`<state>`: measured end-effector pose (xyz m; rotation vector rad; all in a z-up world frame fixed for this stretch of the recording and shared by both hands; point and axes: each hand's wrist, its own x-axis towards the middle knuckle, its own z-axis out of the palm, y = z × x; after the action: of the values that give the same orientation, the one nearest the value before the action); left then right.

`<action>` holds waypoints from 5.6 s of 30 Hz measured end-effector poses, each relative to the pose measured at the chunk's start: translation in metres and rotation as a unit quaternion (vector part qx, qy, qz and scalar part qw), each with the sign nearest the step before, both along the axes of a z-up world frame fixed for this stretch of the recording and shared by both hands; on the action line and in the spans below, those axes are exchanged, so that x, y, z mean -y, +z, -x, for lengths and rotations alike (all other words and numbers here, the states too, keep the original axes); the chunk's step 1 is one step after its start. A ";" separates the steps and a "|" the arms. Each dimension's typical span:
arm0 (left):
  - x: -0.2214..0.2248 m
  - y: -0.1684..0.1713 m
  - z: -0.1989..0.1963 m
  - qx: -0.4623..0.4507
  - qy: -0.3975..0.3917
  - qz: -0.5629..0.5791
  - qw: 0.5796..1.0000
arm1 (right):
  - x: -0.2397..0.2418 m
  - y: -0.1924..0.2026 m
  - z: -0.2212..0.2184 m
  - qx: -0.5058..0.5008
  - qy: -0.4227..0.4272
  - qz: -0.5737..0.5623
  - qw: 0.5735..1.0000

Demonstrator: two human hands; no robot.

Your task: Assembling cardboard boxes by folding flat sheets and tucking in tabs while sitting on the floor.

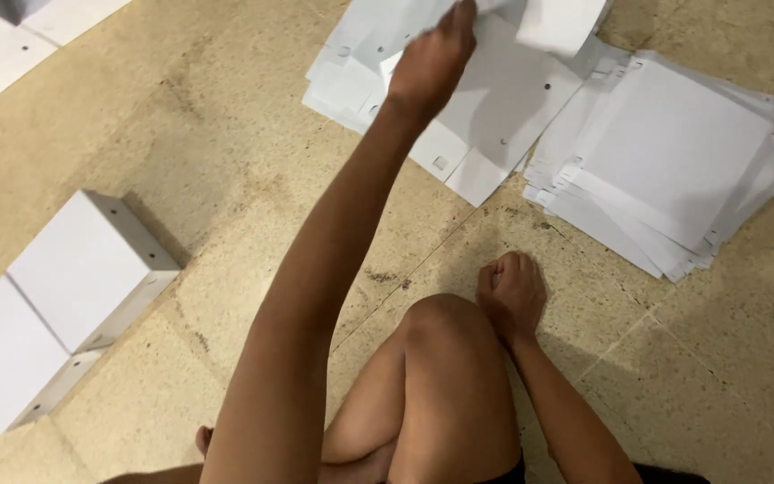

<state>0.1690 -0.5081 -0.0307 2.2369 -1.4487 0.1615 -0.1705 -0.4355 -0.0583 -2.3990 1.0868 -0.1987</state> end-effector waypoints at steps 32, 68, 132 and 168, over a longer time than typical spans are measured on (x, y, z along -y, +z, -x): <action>-0.461 -0.033 0.243 -0.208 0.464 -0.044 0.860 | 0.024 -0.091 0.023 -0.025 0.069 0.205 0.976; -0.496 -0.043 0.217 -0.241 0.437 -0.178 0.848 | -0.173 0.083 -0.184 -0.133 0.290 -0.229 0.920; -0.455 -0.043 0.193 -0.188 0.229 -0.262 0.919 | -0.176 0.015 -0.171 -0.207 0.333 -0.141 0.909; -0.453 -0.054 0.194 -0.178 0.238 -0.240 0.924 | -0.174 0.066 -0.153 -0.407 0.371 -0.221 0.805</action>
<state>-0.0255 -0.0548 -0.0844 2.7924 -0.7868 -0.4778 -0.0172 -0.2613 0.0081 -2.2542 0.3012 1.2988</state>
